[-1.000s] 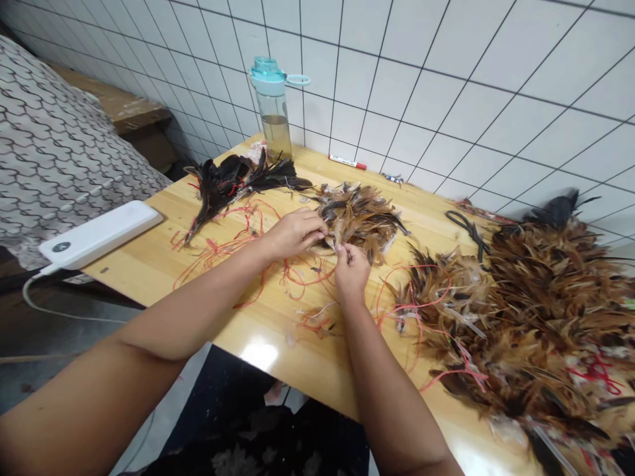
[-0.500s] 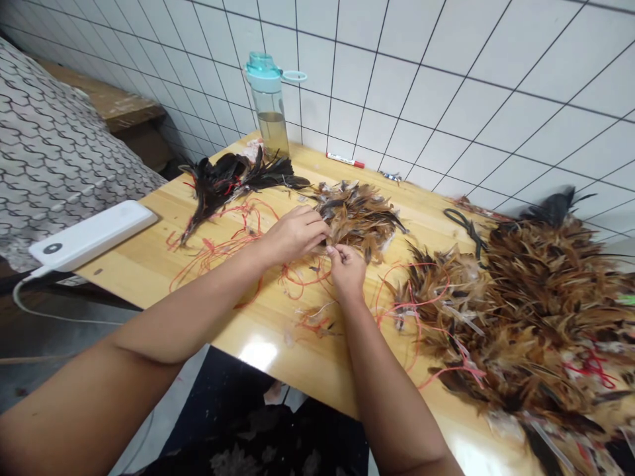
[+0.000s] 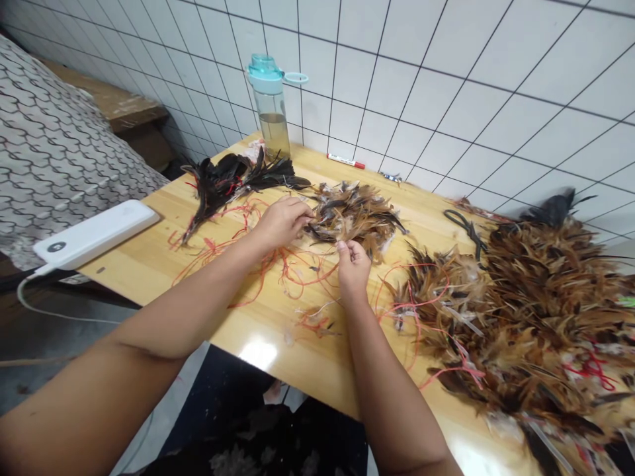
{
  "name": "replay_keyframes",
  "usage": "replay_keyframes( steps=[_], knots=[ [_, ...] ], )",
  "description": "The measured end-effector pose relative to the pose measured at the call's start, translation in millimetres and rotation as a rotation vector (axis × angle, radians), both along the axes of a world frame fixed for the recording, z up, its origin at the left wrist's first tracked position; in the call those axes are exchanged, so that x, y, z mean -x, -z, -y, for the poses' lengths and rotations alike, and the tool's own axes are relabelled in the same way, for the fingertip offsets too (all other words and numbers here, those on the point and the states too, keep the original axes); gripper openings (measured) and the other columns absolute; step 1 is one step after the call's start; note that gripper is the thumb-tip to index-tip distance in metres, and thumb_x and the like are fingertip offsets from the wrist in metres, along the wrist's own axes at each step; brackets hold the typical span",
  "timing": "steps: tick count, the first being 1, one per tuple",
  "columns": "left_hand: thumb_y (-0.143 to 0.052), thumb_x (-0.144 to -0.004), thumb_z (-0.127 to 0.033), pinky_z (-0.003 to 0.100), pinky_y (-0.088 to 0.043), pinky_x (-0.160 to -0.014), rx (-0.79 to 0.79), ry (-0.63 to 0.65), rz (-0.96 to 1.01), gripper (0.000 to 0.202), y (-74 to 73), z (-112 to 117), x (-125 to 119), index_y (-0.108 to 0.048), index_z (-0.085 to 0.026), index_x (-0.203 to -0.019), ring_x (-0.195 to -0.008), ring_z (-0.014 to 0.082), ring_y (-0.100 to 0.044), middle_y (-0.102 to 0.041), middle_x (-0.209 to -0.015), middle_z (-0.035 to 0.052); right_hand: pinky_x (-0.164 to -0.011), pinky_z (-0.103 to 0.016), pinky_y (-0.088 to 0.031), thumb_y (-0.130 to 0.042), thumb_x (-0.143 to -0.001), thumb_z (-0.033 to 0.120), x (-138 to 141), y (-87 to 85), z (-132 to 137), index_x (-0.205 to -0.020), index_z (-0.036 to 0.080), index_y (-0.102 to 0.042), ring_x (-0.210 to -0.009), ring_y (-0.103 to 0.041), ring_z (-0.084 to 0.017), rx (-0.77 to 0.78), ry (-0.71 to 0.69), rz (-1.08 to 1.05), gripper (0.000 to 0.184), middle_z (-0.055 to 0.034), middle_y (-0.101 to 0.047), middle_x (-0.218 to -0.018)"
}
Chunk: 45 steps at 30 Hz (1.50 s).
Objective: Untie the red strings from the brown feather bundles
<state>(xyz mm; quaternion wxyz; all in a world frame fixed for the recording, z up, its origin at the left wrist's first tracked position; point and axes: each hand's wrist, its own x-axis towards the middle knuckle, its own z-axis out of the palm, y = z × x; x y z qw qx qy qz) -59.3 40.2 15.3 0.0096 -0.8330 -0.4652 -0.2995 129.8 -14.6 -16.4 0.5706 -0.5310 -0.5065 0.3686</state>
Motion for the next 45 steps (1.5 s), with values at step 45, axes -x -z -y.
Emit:
replay_keyframes(
  steps=[45],
  knots=[
    [-0.044,-0.093,-0.022,0.029,-0.041,-0.080,0.024,0.312,-0.109,0.020,-13.0,18,-22,-0.061,-0.015,-0.085,-0.082,0.0174,-0.053,-0.063,-0.085,0.0074,-0.060,-0.027,-0.035,-0.054,-0.077,0.043,-2,4.4,1,-0.072,0.016,-0.066,-0.058,-0.044,-0.013,0.022,0.024,0.367,0.030,-0.0004,-0.057,-0.062]
  ],
)
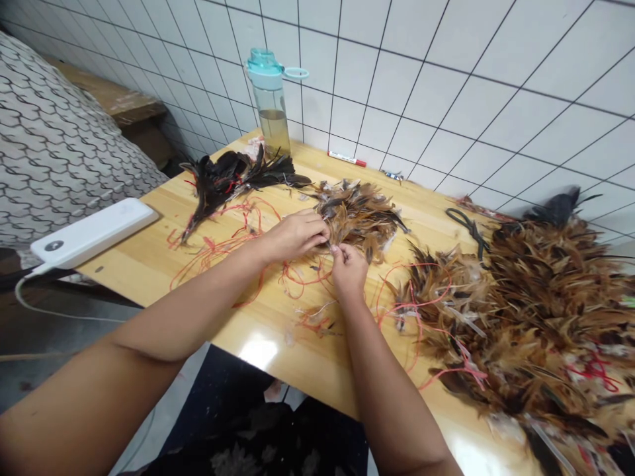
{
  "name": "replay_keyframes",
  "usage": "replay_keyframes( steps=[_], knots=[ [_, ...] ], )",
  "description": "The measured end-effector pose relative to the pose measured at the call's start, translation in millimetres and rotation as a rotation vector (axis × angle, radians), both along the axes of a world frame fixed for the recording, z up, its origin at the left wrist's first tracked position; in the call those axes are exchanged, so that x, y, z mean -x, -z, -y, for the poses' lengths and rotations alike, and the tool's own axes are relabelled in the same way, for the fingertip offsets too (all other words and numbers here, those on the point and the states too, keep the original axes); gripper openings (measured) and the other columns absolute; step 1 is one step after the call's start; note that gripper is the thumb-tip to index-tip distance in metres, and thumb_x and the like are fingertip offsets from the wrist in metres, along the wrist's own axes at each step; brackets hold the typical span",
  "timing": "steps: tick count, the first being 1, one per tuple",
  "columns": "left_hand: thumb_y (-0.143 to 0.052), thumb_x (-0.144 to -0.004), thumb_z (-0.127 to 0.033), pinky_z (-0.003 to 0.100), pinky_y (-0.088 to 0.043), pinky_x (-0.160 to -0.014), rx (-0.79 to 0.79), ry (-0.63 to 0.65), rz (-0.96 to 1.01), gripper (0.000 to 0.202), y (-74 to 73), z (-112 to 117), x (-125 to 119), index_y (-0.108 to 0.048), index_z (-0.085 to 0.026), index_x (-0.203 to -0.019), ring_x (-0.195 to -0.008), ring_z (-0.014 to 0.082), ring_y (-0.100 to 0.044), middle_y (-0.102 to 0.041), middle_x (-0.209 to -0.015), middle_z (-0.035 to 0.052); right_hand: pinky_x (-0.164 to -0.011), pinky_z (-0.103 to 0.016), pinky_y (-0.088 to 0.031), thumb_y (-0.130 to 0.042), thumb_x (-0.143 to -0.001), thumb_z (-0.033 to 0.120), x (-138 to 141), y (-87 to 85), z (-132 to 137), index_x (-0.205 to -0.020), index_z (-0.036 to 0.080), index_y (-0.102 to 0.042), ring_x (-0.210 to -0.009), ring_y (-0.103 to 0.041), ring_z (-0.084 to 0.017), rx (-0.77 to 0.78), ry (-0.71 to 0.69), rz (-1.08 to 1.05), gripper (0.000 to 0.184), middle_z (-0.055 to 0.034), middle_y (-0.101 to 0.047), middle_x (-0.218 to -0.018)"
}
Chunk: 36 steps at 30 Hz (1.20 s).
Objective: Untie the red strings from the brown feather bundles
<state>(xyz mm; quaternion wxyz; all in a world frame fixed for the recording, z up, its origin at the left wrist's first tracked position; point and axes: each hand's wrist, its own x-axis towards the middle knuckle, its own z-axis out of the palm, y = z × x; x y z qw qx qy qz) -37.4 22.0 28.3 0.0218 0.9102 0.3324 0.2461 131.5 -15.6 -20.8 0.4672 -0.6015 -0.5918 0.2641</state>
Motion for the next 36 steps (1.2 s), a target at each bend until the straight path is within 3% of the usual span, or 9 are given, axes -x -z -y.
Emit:
replay_keyframes(
  steps=[7,16,19,21,23,28,32,36],
  knots=[
    [-0.045,-0.092,-0.022,0.029,-0.039,-0.079,-0.057,0.008,-0.020,0.019,-0.3,3,-3,-0.060,-0.014,-0.084,-0.081,0.0176,-0.051,-0.062,-0.083,0.0078,-0.063,-0.028,-0.036,-0.054,-0.077,0.043,-1,3.8,-2,-0.068,0.017,-0.064,-0.064,-0.048,-0.015,-0.013,-0.064,0.019,0.029,-0.0020,-0.058,-0.065],
    [-0.047,-0.091,-0.022,0.031,-0.040,-0.081,-0.070,0.043,0.054,0.016,-0.1,4,-4,-0.061,-0.015,-0.089,-0.085,0.0182,-0.052,-0.062,-0.087,0.0073,-0.055,-0.025,-0.029,-0.058,-0.073,0.044,0,2.0,-2,-0.065,0.018,-0.059,-0.055,-0.037,-0.011,0.037,-0.132,-0.126,0.027,0.0024,-0.047,-0.058],
    [-0.050,-0.090,-0.022,0.035,-0.040,-0.089,-0.151,-0.066,0.220,0.017,-4.4,5,-2,-0.061,-0.016,-0.101,-0.098,0.0211,-0.052,-0.063,-0.101,0.0095,-0.054,-0.025,-0.028,-0.059,-0.073,0.045,1,0.2,-2,-0.066,0.018,-0.057,-0.054,-0.035,-0.010,0.042,-0.108,-0.216,0.028,0.0033,-0.045,-0.057],
    [-0.050,-0.089,-0.023,0.037,-0.040,-0.091,-0.169,-0.182,0.340,0.017,-6.6,5,-1,-0.062,-0.015,-0.098,-0.099,0.0217,-0.052,-0.063,-0.100,0.0099,-0.055,-0.025,-0.030,-0.059,-0.074,0.045,1,-0.8,-2,-0.068,0.018,-0.057,-0.056,-0.037,-0.010,0.023,-0.085,-0.270,0.028,0.0028,-0.047,-0.059],
    [-0.051,-0.088,-0.023,0.035,-0.041,-0.088,-0.091,-0.225,0.392,0.016,-6.8,4,-1,-0.064,-0.015,-0.088,-0.092,0.0203,-0.053,-0.063,-0.090,0.0085,-0.056,-0.025,-0.032,-0.057,-0.076,0.045,1,-1.1,-2,-0.069,0.018,-0.057,-0.058,-0.038,-0.011,-0.004,-0.060,-0.293,0.028,0.0026,-0.048,-0.060],
    [-0.058,-0.083,-0.025,0.026,-0.041,-0.074,0.383,-0.109,0.394,0.014,2.4,2,-9,-0.068,-0.015,-0.079,-0.077,0.0136,-0.056,-0.064,-0.079,0.0031,-0.060,-0.025,-0.034,-0.055,-0.079,0.043,0,1.0,-2,-0.067,0.018,-0.055,-0.060,-0.040,-0.011,-0.046,-0.070,-0.216,0.028,0.0027,-0.047,-0.061],
    [-0.060,-0.079,-0.032,0.022,-0.033,-0.060,0.640,-0.064,0.464,0.023,13.8,0,-17,-0.060,-0.013,-0.065,-0.063,0.0099,-0.047,-0.051,-0.061,-0.0024,-0.062,-0.026,-0.035,-0.054,-0.079,0.042,-2,2.7,-2,-0.065,0.018,-0.055,-0.061,-0.043,-0.012,-0.076,-0.101,-0.112,0.028,0.0021,-0.049,-0.061],
    [-0.063,-0.074,-0.038,0.021,-0.029,-0.056,0.869,-0.008,0.649,0.028,20.5,-2,-19,-0.053,-0.013,-0.065,-0.058,0.0078,-0.040,-0.044,-0.059,-0.0047,-0.064,-0.028,-0.038,-0.050,-0.080,0.039,-2,3.4,-2,-0.066,0.019,-0.057,-0.064,-0.049,-0.015,-0.088,-0.132,-0.031,0.025,-0.0002,-0.055,-0.064]
  ],
)
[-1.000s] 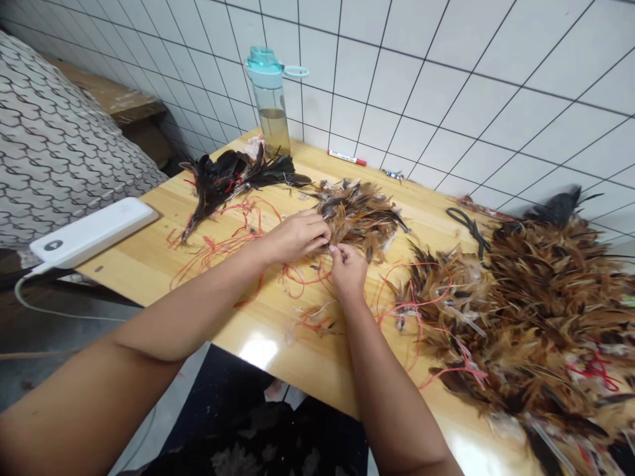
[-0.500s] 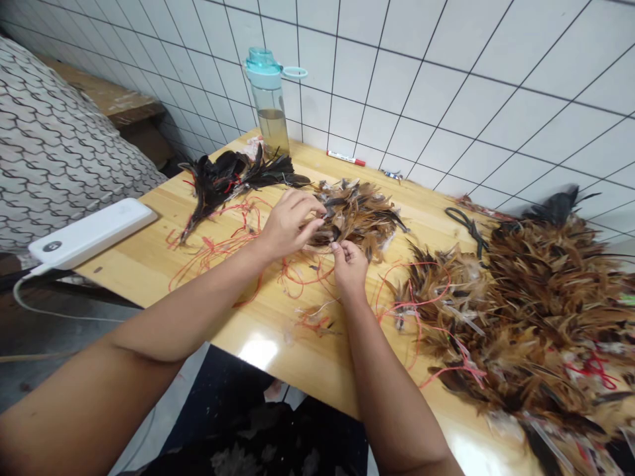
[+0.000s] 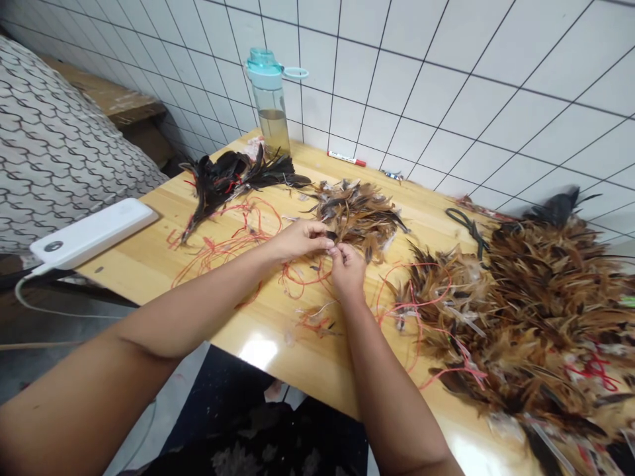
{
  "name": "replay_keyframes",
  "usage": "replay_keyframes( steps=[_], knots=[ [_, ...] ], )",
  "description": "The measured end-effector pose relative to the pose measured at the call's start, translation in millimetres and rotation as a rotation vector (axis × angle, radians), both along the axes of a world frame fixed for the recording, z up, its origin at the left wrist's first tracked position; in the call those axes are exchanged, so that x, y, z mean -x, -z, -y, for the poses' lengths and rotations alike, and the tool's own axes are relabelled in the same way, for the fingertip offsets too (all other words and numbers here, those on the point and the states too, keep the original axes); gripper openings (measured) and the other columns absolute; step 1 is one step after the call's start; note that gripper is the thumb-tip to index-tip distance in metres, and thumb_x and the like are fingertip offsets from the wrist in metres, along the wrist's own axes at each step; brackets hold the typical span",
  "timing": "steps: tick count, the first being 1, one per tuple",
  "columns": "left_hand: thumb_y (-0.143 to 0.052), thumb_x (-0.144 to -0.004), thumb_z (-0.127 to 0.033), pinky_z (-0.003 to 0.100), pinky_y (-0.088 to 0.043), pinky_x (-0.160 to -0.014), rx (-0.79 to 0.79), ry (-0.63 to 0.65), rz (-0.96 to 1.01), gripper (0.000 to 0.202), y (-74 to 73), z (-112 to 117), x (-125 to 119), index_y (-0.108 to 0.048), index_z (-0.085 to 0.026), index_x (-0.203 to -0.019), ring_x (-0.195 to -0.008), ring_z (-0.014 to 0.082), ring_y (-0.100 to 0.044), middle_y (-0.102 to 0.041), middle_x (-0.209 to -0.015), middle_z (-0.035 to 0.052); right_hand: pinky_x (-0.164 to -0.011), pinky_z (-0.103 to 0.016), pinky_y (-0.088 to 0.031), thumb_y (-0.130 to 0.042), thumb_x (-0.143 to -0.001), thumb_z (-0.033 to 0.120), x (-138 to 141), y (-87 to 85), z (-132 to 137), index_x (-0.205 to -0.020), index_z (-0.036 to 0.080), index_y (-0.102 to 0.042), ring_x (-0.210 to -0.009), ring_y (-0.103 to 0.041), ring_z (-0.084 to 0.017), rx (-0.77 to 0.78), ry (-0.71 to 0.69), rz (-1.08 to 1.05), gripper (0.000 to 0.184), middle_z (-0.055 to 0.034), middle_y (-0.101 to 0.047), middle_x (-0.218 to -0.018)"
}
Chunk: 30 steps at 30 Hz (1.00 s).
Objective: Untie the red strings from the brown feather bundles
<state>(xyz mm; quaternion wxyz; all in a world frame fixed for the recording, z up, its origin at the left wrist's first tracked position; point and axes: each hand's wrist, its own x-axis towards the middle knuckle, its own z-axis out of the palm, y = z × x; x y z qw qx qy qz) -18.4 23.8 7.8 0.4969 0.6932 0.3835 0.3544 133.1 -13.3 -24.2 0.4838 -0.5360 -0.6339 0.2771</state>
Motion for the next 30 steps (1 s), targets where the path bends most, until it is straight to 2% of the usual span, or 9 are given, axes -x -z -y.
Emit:
replay_keyframes(
  steps=[5,8,13,16,22,25,28,30],
  knots=[
    [-0.067,-0.067,-0.038,0.021,-0.027,-0.054,0.057,-0.015,0.089,0.033,-1.2,1,0,-0.044,-0.015,-0.062,-0.057,0.0072,-0.036,-0.038,-0.059,-0.0056,-0.070,-0.030,-0.041,-0.051,-0.079,0.034,2,-0.7,2,-0.064,0.020,-0.059,-0.069,-0.053,-0.017,-0.028,-0.035,0.107,0.022,-0.0024,-0.060,-0.067],
    [-0.065,-0.070,-0.037,0.022,-0.025,-0.054,0.046,-0.019,0.071,0.033,-0.7,0,1,-0.041,-0.016,-0.061,-0.058,0.0071,-0.034,-0.037,-0.060,-0.0053,-0.066,-0.029,-0.041,-0.054,-0.079,0.037,4,-2.0,3,-0.066,0.019,-0.061,-0.065,-0.052,-0.015,0.001,-0.047,0.043,0.023,-0.0015,-0.059,-0.066],
    [-0.064,-0.071,-0.037,0.022,-0.026,-0.056,0.043,-0.040,0.086,0.029,-0.9,0,3,-0.046,-0.015,-0.064,-0.059,0.0080,-0.036,-0.039,-0.062,-0.0045,-0.066,-0.029,-0.044,-0.059,-0.076,0.043,5,-3.0,2,-0.079,0.018,-0.067,-0.068,-0.054,-0.016,0.114,-0.105,-0.190,0.027,-0.0033,-0.065,-0.074],
    [-0.065,-0.069,-0.037,0.022,-0.025,-0.055,0.018,-0.057,0.066,0.030,-3.2,1,2,-0.046,-0.015,-0.062,-0.060,0.0079,-0.035,-0.037,-0.061,-0.0045,-0.067,-0.029,-0.045,-0.062,-0.073,0.044,5,-3.2,1,-0.080,0.018,-0.067,-0.069,-0.055,-0.016,0.139,-0.107,-0.256,0.027,-0.0032,-0.066,-0.074],
    [-0.070,-0.066,-0.039,0.022,-0.027,-0.055,0.050,-0.029,0.095,0.035,-4.8,2,1,-0.047,-0.015,-0.059,-0.058,0.0074,-0.037,-0.039,-0.060,-0.0047,-0.074,-0.029,-0.043,-0.062,-0.074,0.039,0,-2.9,-1,-0.073,0.018,-0.066,-0.071,-0.054,-0.015,0.129,-0.155,-0.243,0.021,-0.0010,-0.063,-0.072],
    [-0.068,-0.069,-0.034,0.022,-0.035,-0.059,0.073,-0.028,0.122,0.024,-5.4,-2,6,-0.057,-0.013,-0.072,-0.060,0.0082,-0.044,-0.048,-0.065,-0.0030,-0.074,-0.028,-0.041,-0.060,-0.076,0.038,-2,-2.6,-2,-0.066,0.018,-0.062,-0.071,-0.052,-0.014,0.103,-0.117,-0.219,0.023,-0.0003,-0.060,-0.070],
    [-0.066,-0.071,-0.024,0.022,-0.039,-0.063,-0.084,-0.162,-0.013,0.020,-6.9,-9,18,-0.065,-0.013,-0.087,-0.064,0.0086,-0.048,-0.054,-0.072,-0.0013,-0.073,-0.028,-0.040,-0.058,-0.078,0.041,-2,-3.9,-1,-0.068,0.018,-0.060,-0.070,-0.051,-0.013,0.104,-0.080,-0.257,0.025,-0.0001,-0.059,-0.070],
    [-0.065,-0.072,-0.020,0.022,-0.039,-0.064,-0.239,-0.223,-0.196,0.015,-7.6,-14,26,-0.068,-0.014,-0.085,-0.065,0.0090,-0.049,-0.055,-0.073,-0.0008,-0.071,-0.027,-0.039,-0.057,-0.079,0.042,-2,-5.3,-1,-0.070,0.017,-0.059,-0.069,-0.049,-0.013,0.116,-0.052,-0.261,0.027,0.0002,-0.058,-0.069]
  ],
)
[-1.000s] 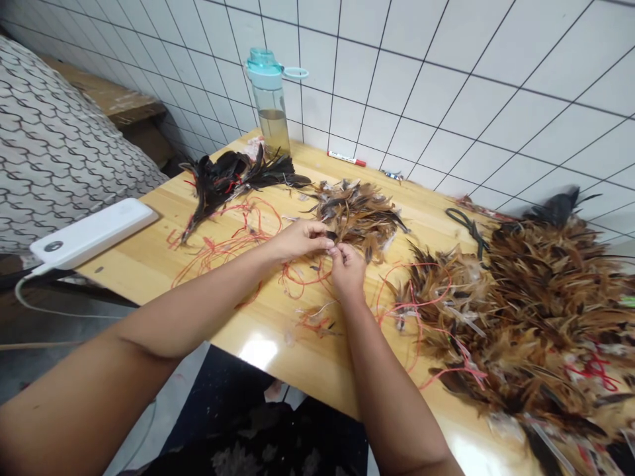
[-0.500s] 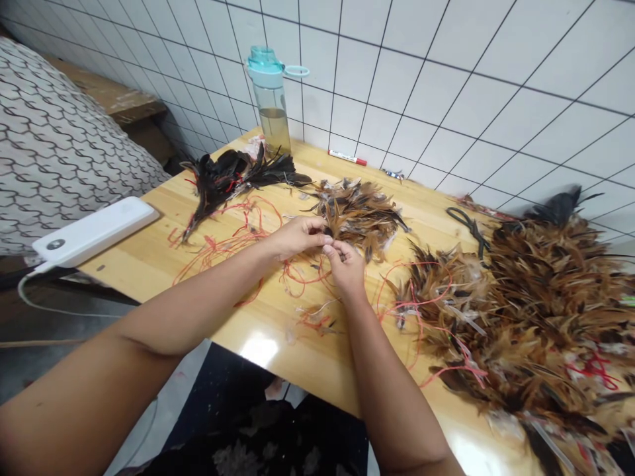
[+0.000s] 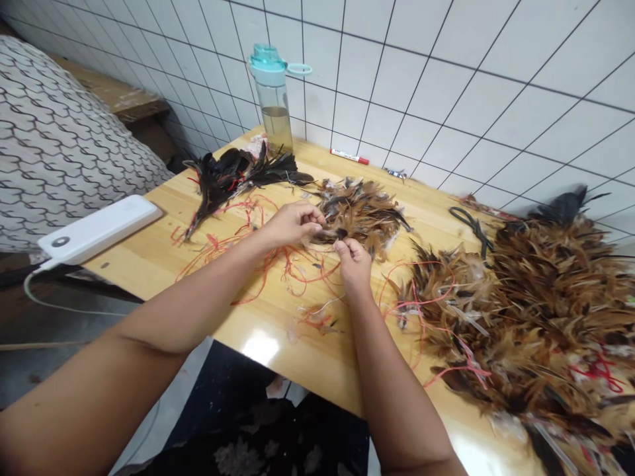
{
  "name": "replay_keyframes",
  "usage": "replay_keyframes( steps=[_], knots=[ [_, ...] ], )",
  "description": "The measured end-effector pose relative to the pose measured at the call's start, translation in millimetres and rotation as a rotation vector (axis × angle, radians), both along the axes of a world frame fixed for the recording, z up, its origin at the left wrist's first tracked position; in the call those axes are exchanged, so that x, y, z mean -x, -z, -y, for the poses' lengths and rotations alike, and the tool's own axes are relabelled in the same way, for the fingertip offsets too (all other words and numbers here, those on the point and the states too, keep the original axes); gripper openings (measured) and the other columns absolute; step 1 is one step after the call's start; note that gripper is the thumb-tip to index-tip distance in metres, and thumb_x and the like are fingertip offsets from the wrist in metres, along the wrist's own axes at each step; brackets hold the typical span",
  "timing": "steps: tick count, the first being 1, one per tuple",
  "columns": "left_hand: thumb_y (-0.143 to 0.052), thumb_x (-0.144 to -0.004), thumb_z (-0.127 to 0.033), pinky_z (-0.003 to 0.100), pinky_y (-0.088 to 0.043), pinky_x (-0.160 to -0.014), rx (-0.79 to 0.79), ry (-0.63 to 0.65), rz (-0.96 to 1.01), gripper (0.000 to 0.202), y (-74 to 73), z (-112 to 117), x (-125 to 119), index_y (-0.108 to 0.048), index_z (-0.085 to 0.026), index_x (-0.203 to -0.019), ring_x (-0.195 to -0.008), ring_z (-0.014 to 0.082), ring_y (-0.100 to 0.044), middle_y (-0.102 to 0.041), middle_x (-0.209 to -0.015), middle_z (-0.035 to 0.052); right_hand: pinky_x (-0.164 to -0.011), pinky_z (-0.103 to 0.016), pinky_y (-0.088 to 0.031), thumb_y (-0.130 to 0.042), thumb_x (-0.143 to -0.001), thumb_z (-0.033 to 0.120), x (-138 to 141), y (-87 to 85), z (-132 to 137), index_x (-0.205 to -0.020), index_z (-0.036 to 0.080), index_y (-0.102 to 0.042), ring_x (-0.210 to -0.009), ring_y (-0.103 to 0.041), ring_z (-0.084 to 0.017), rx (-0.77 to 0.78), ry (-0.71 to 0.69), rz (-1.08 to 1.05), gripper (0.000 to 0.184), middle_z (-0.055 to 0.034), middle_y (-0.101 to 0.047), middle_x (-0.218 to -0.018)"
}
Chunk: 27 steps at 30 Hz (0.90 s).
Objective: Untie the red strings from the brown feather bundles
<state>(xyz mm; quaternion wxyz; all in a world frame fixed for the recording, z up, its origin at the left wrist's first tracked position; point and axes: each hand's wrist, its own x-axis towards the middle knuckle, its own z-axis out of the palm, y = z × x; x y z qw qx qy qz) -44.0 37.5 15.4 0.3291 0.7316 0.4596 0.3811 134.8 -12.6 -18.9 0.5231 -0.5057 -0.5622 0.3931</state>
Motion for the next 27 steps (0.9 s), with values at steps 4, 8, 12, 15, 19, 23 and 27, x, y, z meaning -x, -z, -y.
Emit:
replay_keyframes(
  steps=[4,8,12,15,19,23,27],
  knots=[
    [-0.066,-0.073,-0.019,0.025,-0.041,-0.069,-0.146,0.053,-0.321,0.010,0.8,-2,5,-0.069,-0.016,-0.080,-0.071,0.0125,-0.053,-0.058,-0.075,0.0014,-0.065,-0.025,-0.037,-0.055,-0.081,0.046,0,-1.2,1,-0.071,0.018,-0.057,-0.062,-0.042,-0.011,0.008,0.067,-0.018,0.031,0.0026,-0.049,-0.064],
    [-0.069,-0.071,-0.022,0.028,-0.043,-0.076,-0.202,0.102,-0.510,0.015,5.2,1,2,-0.070,-0.018,-0.085,-0.084,0.0184,-0.056,-0.062,-0.084,0.0048,-0.060,-0.024,-0.034,-0.053,-0.082,0.049,1,-0.3,2,-0.074,0.018,-0.057,-0.058,-0.036,-0.010,0.019,0.111,-0.025,0.032,0.0051,-0.040,-0.058],
    [-0.063,-0.072,-0.017,0.029,-0.042,-0.075,-0.210,0.110,-0.519,0.007,7.0,1,2,-0.068,-0.017,-0.078,-0.082,0.0182,-0.055,-0.062,-0.083,0.0051,-0.062,-0.025,-0.037,-0.053,-0.081,0.049,2,-0.8,2,-0.073,0.018,-0.057,-0.061,-0.040,-0.011,0.006,0.129,0.019,0.033,0.0032,-0.045,-0.061],
    [-0.059,-0.075,-0.017,0.025,-0.039,-0.067,-0.139,0.066,-0.343,0.006,3.3,0,3,-0.064,-0.015,-0.072,-0.071,0.0136,-0.052,-0.058,-0.073,0.0021,-0.065,-0.026,-0.038,-0.053,-0.080,0.048,4,-2.3,2,-0.072,0.017,-0.057,-0.064,-0.044,-0.012,-0.011,0.136,0.043,0.032,0.0018,-0.050,-0.064],
    [-0.062,-0.075,-0.023,0.021,-0.033,-0.058,0.130,0.001,0.054,0.010,-5.0,2,3,-0.059,-0.014,-0.073,-0.058,0.0083,-0.045,-0.052,-0.063,-0.0030,-0.064,-0.026,-0.037,-0.053,-0.080,0.048,4,-3.9,3,-0.069,0.018,-0.056,-0.063,-0.044,-0.012,-0.011,0.132,0.059,0.032,0.0015,-0.051,-0.064],
    [-0.068,-0.071,-0.024,0.019,-0.034,-0.056,0.332,0.044,0.403,0.018,-9.5,5,1,-0.054,-0.013,-0.071,-0.054,0.0060,-0.046,-0.052,-0.059,-0.0039,-0.065,-0.026,-0.038,-0.054,-0.080,0.047,4,-2.3,4,-0.068,0.018,-0.056,-0.064,-0.045,-0.013,-0.008,0.135,0.074,0.032,0.0011,-0.052,-0.063],
    [-0.074,-0.069,-0.027,0.018,-0.036,-0.054,0.467,0.142,0.528,0.025,-6.8,9,-5,-0.054,-0.013,-0.073,-0.052,0.0050,-0.048,-0.055,-0.058,-0.0033,-0.067,-0.027,-0.039,-0.054,-0.080,0.047,5,-0.1,4,-0.072,0.017,-0.062,-0.065,-0.048,-0.014,-0.001,0.108,0.080,0.031,0.0001,-0.056,-0.065]
  ],
)
